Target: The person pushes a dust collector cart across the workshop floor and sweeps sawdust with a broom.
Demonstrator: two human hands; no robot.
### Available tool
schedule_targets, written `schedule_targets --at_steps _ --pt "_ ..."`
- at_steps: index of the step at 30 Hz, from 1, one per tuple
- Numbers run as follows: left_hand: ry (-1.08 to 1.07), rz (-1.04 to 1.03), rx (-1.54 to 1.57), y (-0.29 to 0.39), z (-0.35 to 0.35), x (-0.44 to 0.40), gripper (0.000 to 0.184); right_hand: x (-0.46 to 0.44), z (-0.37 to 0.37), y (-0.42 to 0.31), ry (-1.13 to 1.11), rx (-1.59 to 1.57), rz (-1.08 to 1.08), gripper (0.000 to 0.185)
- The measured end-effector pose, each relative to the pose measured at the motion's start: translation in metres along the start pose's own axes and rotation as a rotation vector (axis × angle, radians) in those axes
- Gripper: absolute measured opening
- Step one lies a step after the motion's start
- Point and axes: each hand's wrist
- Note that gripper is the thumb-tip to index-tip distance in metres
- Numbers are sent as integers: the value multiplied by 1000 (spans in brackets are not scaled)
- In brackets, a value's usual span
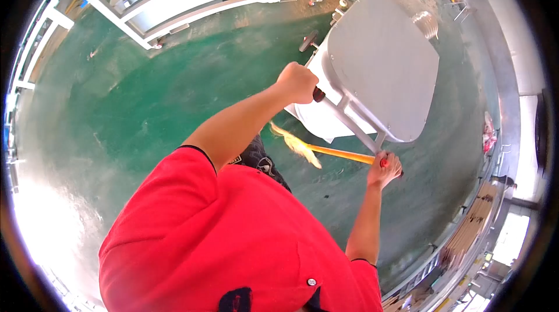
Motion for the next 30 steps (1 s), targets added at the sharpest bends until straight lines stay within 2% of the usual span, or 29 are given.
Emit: schedule_targets --at_steps 3,10,16,19,21,23,25,28,30 --pt "20 17 -6 21 -3 67 13 46 43 -1 -62 -32 2 23" --pt "118 60 -13 49 -20 223 11 171 108 -15 -28 -42 39 22" --pt "-50 95 -25 65 -21 358 15 286 171 -37 -36 -116 76 21" --pt "9 135 -18 72 -34 419 15 332 203 -47 -1 -114 121 22" --pt "131 89 -23 74 -43 462 15 379 234 -29 -21 -98 144 24" --pt "62 146 -66 81 -41 500 15 407 249 -13 20 -132 132 25" --pt "37 170 -116 83 -40 537 19 444 277 4 40 -208 28 24" --pt "125 215 -127 100 -37 599 17 505 304 45 124 -403 -188 21" --pt "204 298 -133 114 -37 635 21 545 316 72 37 -682 -635 22"
Point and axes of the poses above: each hand's wrist, its own x-axis away from the middle knuckle, its own z-axis out of the back of the hand, y = z × x, and after that the axes turned 2 degrees about -x, right-handed
